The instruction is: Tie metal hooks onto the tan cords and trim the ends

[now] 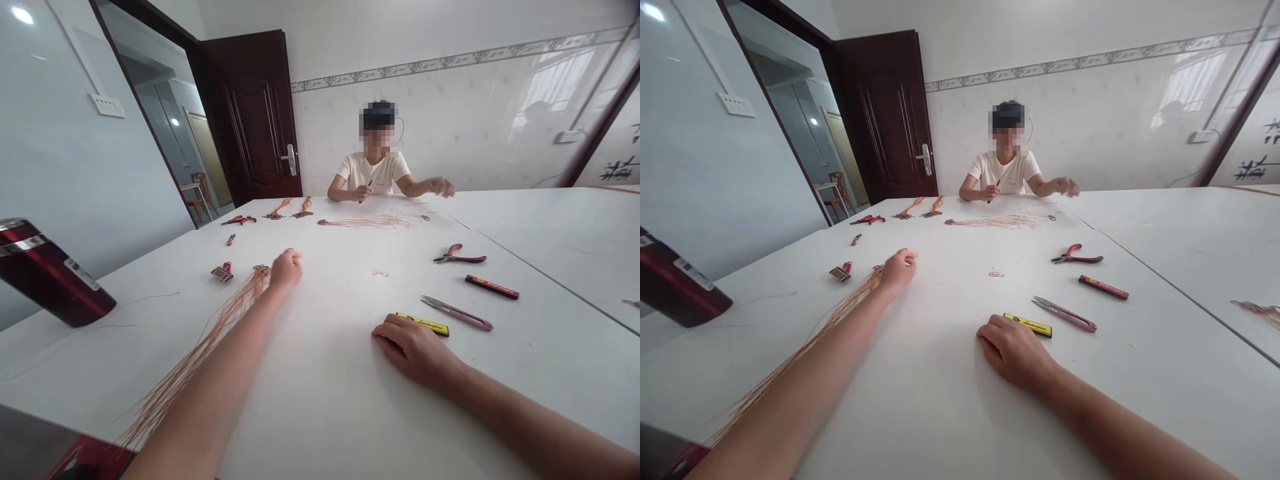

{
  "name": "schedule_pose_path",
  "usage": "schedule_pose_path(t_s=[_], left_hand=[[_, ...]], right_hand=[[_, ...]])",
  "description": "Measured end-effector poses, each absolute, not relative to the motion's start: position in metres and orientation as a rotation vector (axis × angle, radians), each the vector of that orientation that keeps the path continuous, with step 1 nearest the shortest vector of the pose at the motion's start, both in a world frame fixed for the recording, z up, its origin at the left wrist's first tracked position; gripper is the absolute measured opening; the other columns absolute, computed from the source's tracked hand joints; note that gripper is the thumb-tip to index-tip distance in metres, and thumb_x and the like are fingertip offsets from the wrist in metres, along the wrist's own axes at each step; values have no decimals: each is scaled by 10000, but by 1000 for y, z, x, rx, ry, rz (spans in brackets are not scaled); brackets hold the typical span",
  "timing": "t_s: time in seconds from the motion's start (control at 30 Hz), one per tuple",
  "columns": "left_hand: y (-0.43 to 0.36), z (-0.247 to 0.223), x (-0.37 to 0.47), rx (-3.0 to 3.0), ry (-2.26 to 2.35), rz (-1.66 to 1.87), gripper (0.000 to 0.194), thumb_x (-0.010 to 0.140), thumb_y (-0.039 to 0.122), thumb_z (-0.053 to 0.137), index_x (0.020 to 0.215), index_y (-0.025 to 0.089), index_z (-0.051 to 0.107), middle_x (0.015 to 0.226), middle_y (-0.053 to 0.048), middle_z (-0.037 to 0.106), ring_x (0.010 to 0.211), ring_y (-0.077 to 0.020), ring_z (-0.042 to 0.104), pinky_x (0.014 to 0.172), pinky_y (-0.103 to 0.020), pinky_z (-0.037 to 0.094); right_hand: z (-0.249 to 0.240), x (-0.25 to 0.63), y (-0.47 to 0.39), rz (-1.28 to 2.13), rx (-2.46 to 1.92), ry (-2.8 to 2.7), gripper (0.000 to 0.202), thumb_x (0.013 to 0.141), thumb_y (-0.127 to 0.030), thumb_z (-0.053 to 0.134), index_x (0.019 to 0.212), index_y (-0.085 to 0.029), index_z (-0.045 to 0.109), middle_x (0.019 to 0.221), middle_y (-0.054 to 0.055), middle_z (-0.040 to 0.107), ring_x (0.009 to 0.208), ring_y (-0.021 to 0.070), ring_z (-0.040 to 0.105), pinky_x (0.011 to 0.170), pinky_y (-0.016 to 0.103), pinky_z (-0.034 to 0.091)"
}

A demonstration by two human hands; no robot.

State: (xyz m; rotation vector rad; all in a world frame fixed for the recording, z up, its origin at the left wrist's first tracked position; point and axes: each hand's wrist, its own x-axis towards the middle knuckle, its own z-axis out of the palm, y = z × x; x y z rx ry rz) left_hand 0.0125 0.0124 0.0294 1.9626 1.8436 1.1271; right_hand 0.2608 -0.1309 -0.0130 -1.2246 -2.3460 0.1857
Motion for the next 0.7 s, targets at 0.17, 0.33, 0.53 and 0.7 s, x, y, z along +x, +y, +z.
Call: schedule_pose_path(t_s=[0.17,0.33,0.53,0.7], left_hand=[[46,31,-44,1910,2172,1037,188,675,97,506,837,157,581,931,-107,628,904,-237,568,746,-344,427],[56,28,-54,1971,2220,870,220,638,145,577,857,162,595,765,-66,644,744,-192,603,658,-284,439],[60,26,-53,2075,2172,737,268,635,204,601,902,199,585,729,-6,646,667,-133,590,617,-220,421],[62,23,-53,2151,2155,663,232,631,183,593,860,221,574,705,10,644,674,-146,581,623,-228,401]], right_hand=[[-11,260,-130,214,-1221,-2325,243,844,-197,342,818,-196,584,762,52,560,674,147,516,601,276,392],[-13,262,-128,222,-1220,-2310,232,838,-191,356,805,-196,585,760,43,565,674,139,520,603,265,391],[-14,263,-126,248,-1211,-2312,241,841,-201,352,827,-201,593,769,49,569,674,139,523,594,262,390],[-11,263,-127,262,-1231,-2311,234,835,-188,357,813,-199,590,763,39,565,650,127,514,577,253,385]])
